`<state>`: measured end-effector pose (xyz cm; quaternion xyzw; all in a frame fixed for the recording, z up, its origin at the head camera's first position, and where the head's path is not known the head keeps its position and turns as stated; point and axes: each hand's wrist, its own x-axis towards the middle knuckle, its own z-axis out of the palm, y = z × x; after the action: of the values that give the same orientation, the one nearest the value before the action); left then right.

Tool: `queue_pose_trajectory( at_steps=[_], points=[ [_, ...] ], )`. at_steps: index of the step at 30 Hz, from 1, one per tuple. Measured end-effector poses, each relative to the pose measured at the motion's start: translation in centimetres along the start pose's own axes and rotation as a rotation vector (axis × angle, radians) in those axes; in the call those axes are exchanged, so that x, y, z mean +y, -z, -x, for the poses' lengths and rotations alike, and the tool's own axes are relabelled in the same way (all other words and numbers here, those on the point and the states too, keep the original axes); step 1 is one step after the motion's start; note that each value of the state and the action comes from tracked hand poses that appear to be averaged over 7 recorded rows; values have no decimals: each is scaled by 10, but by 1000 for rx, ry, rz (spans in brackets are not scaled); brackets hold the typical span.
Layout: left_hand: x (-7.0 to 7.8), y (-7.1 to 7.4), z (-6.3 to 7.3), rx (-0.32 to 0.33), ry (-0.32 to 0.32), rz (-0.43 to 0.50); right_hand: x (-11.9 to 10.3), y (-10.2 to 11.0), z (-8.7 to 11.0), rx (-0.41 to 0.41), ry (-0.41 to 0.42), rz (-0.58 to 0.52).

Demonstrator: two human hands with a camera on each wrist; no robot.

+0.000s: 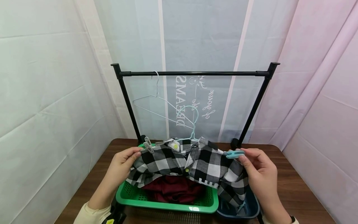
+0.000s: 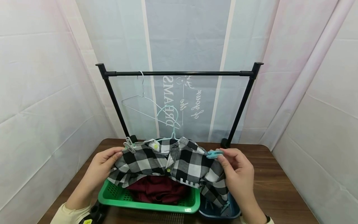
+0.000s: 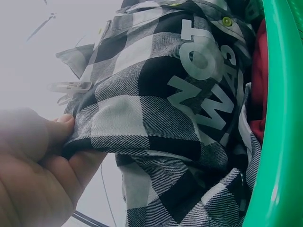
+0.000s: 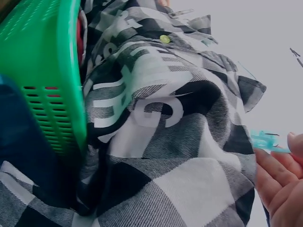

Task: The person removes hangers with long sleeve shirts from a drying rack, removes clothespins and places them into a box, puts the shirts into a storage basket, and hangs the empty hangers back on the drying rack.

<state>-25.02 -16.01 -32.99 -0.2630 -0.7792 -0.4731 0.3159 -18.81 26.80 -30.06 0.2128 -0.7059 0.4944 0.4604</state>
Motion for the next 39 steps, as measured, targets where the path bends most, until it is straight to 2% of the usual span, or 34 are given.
queue_pose_trajectory(
  at_steps=[4, 7, 10, 15, 18, 22, 25, 31, 35, 39],
  points=[
    [-3, 2, -1, 23, 20, 10, -1, 7, -2, 38, -51, -80],
    [-7, 7, -1, 50, 36, 7, 0, 14, -5, 24, -111, -108],
    [-10, 14, -2, 86, 52, 18, 2, 21, -9, -18, -114, -37],
    [-15, 31, -5, 217, 32, -52, 9, 35, -16, -76, -3, 199],
    [-17, 41, -7, 293, 28, -92, 14, 42, -19, -117, 21, 265],
    [-16, 51, -8, 372, 74, -83, 20, 51, -23, -220, 23, 350],
    [-15, 54, -8, 425, 115, -70, 23, 57, -26, -320, -29, 435],
    [-17, 54, -9, 510, 146, -15, 27, 69, -31, -556, -248, 554],
    [-17, 53, -9, 542, 154, 4, 30, 75, -33, -688, -356, 541],
    [-18, 51, -10, 550, 162, 5, 35, 77, -34, -764, -400, 509]
  ],
)
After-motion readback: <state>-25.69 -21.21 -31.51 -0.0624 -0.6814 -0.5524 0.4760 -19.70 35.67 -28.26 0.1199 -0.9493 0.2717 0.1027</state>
